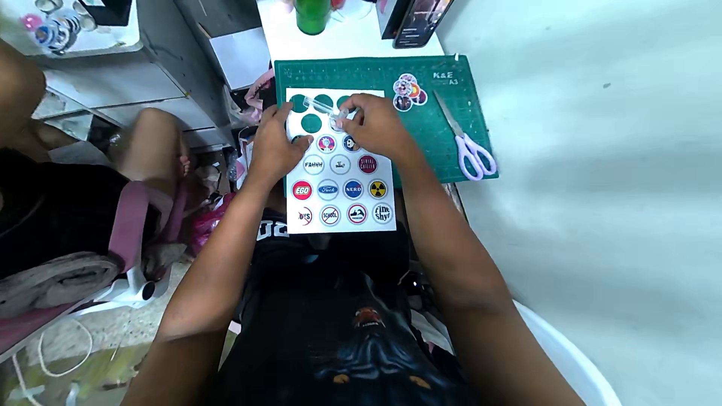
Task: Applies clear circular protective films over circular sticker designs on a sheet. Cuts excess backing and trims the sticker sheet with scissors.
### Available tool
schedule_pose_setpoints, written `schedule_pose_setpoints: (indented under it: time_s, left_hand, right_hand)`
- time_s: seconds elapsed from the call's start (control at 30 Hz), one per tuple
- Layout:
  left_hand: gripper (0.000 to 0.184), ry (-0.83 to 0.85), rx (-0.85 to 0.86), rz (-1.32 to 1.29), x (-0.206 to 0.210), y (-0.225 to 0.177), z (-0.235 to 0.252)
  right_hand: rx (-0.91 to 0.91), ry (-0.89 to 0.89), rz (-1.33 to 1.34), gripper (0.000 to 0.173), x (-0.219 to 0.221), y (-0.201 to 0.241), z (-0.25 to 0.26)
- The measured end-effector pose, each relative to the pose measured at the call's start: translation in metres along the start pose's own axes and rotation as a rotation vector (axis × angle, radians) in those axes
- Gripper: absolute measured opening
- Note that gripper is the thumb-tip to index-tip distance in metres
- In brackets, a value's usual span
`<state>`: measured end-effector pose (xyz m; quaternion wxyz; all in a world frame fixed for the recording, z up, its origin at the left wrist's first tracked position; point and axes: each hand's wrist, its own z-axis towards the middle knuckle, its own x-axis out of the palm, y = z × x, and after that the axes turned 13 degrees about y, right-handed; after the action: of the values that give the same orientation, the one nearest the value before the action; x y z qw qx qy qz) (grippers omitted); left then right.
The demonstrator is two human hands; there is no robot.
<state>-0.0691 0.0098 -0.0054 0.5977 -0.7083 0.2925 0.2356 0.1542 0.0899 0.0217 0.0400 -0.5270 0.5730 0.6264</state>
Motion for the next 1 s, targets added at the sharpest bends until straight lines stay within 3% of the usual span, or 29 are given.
schedule_pose_setpoints:
  time_s: [0.2, 0.47, 0.73, 0.83, 1.0]
  left_hand:
    - [0.096, -0.039, -0.079, -0.026, -0.001, -0.002, -0.007]
    - [0.072, -0.04, -0.012, 0.042, -0.004, 0.003, -0.009]
    - [0.071, -0.027, -0.006, 0.101, -0.006, 0.002, -0.006]
    - [0.063, -0.054, 0.085, 0.205, -0.008, -0.004, -0.002]
    - [0.035, -0.016, 0.427, 0.328, -0.01, -0.012, 0.019]
  right_hand:
    - [-0.038, -0.042, -0.092, 0.022, 0.005, -0.003, 0.002]
    - [-0.1, -0.064, -0.065, 0.024, 0.007, -0.01, 0.002]
    - [-0.114, -0.085, -0.079, 0.024, 0.01, -0.011, 0.001]
    - [-0.1, -0.062, -0.117, 0.027, 0.009, -0.009, 0.002]
    - [-0.145, 0.012, -0.138, 0.028, 0.002, -0.013, 0.0]
